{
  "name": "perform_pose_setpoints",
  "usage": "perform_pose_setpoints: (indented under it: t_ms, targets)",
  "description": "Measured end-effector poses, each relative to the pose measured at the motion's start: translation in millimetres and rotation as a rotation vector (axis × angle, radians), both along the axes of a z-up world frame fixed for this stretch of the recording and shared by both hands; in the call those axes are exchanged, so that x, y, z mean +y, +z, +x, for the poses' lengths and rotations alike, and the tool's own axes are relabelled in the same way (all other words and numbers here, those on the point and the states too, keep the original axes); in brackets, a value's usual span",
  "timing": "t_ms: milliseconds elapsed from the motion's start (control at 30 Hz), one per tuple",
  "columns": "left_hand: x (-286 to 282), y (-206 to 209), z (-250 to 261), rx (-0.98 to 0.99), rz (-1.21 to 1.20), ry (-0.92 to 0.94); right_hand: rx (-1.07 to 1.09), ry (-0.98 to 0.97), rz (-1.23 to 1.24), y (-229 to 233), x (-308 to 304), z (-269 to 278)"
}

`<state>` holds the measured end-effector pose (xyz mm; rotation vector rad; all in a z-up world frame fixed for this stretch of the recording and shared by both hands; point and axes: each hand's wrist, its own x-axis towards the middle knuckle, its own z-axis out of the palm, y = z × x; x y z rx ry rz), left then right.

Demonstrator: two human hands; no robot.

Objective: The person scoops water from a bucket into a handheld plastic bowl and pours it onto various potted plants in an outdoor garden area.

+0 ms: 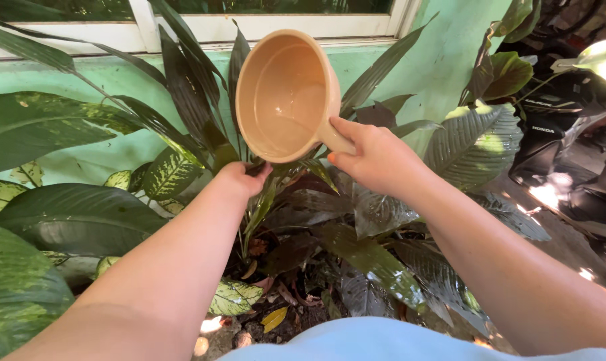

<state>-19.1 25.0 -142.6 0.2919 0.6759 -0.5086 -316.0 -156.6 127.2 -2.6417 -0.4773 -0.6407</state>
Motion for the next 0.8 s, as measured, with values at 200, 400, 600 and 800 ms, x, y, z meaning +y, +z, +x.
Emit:
perform_pose_setpoints:
  t_ms: [200,400,600,800]
  targets:
    - [-9.9,9.0,21.7,-0.057,-0.014,-0.103,0.42,-0.29,0.296,13.5,12.7,8.9]
    - [-1.6,21.9,6.5,0.05,0.002,-0.056,0.474,-0.112,0.616,32.8,17.9,6.5]
    - [1.8,42.8,-11.9,-0.046,0.092,-0.124,0.398,-0.297,0.283,28.5,21.3,8.0]
    - [-1.7,72.1,-27.7,0.027,-0.009,-0.131,0.321,-0.371,0.012,17.8,26.1,6.4]
